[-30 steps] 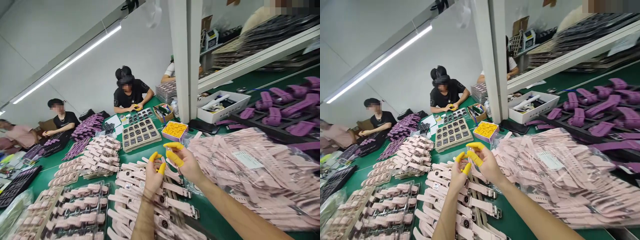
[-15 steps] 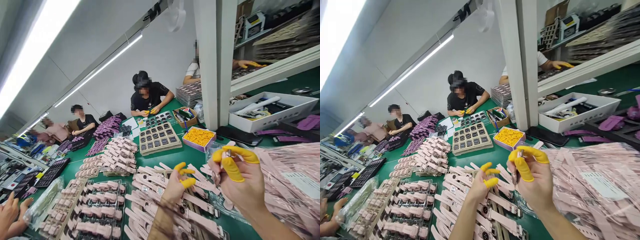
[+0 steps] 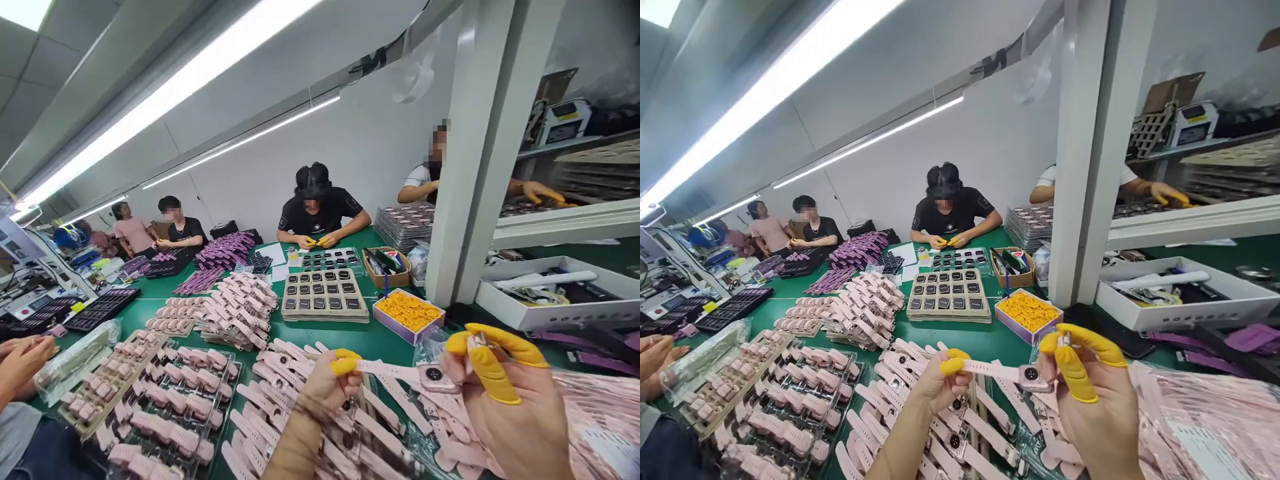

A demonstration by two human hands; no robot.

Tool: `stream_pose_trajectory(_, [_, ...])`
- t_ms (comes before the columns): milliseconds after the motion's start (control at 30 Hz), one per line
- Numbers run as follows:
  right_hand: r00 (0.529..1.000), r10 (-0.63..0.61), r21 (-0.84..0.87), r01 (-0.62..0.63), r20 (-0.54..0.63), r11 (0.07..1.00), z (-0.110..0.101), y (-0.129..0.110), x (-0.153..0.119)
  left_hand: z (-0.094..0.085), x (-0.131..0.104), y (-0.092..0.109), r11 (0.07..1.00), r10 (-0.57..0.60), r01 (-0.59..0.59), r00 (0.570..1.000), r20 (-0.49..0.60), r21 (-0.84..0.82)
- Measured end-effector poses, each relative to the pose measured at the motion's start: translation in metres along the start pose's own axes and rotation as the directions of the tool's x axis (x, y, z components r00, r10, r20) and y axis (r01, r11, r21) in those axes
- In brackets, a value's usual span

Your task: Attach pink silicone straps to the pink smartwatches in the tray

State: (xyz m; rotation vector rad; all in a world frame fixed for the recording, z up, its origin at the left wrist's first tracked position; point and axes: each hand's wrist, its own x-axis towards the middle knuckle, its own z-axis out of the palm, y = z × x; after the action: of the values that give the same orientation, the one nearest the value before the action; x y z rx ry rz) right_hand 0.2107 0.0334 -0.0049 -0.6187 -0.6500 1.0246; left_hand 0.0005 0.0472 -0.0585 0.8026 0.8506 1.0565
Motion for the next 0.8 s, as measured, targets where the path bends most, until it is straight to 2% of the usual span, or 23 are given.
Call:
stream_pose_trajectory(67, [0.996,0.087,-0.064,-0.085,0.021,0.994,-0.002,0.014,-0.002,0.001,0.002,-0.004,0.996,0.053,-0.057,0.997,-0.064,-0.074])
stream_pose_trajectory(133, [0.988,0.149,-0.157,-0.142,0.035,0.977,-0.004,0.033,-0.007,0.003,0.004,-0.010,0.994,0.068,-0.077,0.992,-0.109,-0.080])
stream_pose_trajectory(167, [0.985,0.164,-0.192,-0.151,0.053,0.970,-0.005,0.044,-0.010,0.004,0.004,-0.014,0.995,0.096,-0.100,0.987,-0.132,-0.023])
stream_pose_trajectory(233, [0.978,0.182,-0.240,-0.154,0.099,0.958,-0.010,0.065,-0.014,0.007,0.002,-0.019,0.950,0.242,-0.205,0.960,-0.140,0.235])
stream_pose_trajectory(300, [0.966,0.218,-0.321,-0.164,0.141,0.933,-0.017,0.086,-0.017,0.009,-0.002,-0.021,0.779,0.404,-0.315,0.913,-0.051,0.542])
stream_pose_trajectory(367, [0.932,0.311,-0.428,-0.208,0.185,0.879,-0.028,0.104,-0.018,0.008,-0.006,-0.022,0.597,0.459,-0.350,0.887,0.051,0.722])
stream_pose_trajectory(467, [0.892,0.400,-0.592,-0.209,0.211,0.778,-0.043,0.124,-0.020,0.003,-0.011,-0.024,0.381,0.491,-0.341,0.862,0.124,0.859])
stream_pose_trajectory(600, [0.910,0.383,-0.671,-0.186,0.157,0.718,-0.051,0.135,-0.023,0.001,-0.011,-0.031,0.096,0.554,-0.368,0.792,0.257,0.925])
stream_pose_trajectory(667, [0.907,0.399,-0.674,-0.210,0.136,0.708,-0.052,0.135,-0.024,0.000,-0.011,-0.035,0.038,0.560,-0.368,0.778,0.285,0.929])
stream_pose_trajectory(800, [0.879,0.462,-0.676,-0.269,0.120,0.686,-0.051,0.137,-0.027,-0.007,-0.011,-0.042,0.071,0.586,-0.332,0.777,0.230,0.941])
